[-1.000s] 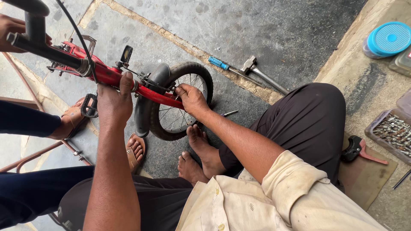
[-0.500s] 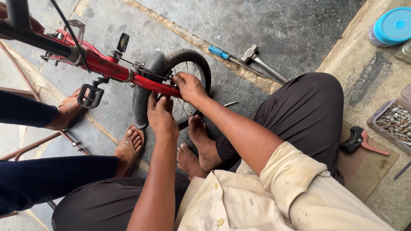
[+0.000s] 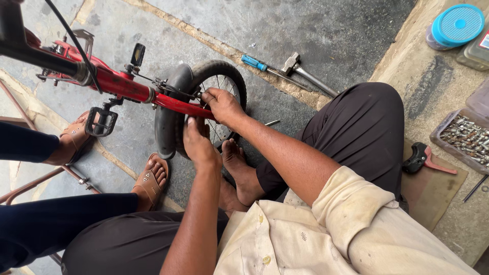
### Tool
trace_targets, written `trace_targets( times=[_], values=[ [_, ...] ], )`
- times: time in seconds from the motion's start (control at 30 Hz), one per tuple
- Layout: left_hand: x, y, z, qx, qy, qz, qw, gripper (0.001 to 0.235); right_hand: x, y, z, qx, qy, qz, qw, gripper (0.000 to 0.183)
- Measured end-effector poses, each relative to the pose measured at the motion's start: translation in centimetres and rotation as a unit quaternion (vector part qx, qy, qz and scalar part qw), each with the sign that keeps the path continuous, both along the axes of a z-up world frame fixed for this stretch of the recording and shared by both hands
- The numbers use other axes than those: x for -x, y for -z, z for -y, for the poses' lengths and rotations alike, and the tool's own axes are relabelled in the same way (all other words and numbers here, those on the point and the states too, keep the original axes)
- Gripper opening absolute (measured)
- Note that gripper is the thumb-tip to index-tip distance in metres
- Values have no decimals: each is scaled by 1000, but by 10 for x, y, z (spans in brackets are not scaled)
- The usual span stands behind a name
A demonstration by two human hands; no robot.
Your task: The person sits on the ground and uses a wrench to tighten a bolt on the front wheel axle of a red bicycle. They adjust the wheel and brake components while working on the bike's front fork area.
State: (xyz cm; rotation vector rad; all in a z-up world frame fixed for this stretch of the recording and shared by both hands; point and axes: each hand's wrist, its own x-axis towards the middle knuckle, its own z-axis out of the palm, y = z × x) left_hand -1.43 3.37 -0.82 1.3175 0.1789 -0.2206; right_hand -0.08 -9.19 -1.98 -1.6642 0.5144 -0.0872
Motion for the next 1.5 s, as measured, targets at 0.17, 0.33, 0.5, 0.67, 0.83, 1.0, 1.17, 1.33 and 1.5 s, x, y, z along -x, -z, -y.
trace_targets(
  times=[0.17, 0.33, 0.5, 0.67, 0.83, 1.0, 1.17, 1.33, 1.5],
  values=[
    [-16, 13, -12, 206, 56, -77, 974, 29, 6, 1, -2, 17, 8, 31, 999, 30],
    [-43, 15, -7, 227, 111, -119, 960, 28, 3, -9, 5, 21, 38, -1, 999, 27],
    [-45, 8, 3, 182, 51, -172, 967, 26, 6, -11, 8, -4, 39, -31, 999, 23],
    [-49, -4, 1, 256, 145, -148, 944, 27, 4, -13, 6, 102, 38, -14, 994, 24],
    [-53, -3, 9, 244, 144, -184, 941, 29, 14, -19, 8, 179, 47, 55, 981, 24],
    [-55, -2, 9, 268, 113, -197, 936, 27, 23, -34, -5, 289, 35, 125, 949, 21],
    [-54, 0, 9, 262, 104, -207, 937, 24, 20, -42, -7, 318, 29, 103, 942, 20],
    [-55, 2, 6, 261, 93, -220, 935, 22, 20, -37, -8, 353, 38, 164, 920, 24],
    [-54, 3, 9, 258, 101, -218, 936, 23, 21, -38, -8, 332, 34, 144, 931, 23]
  ],
)
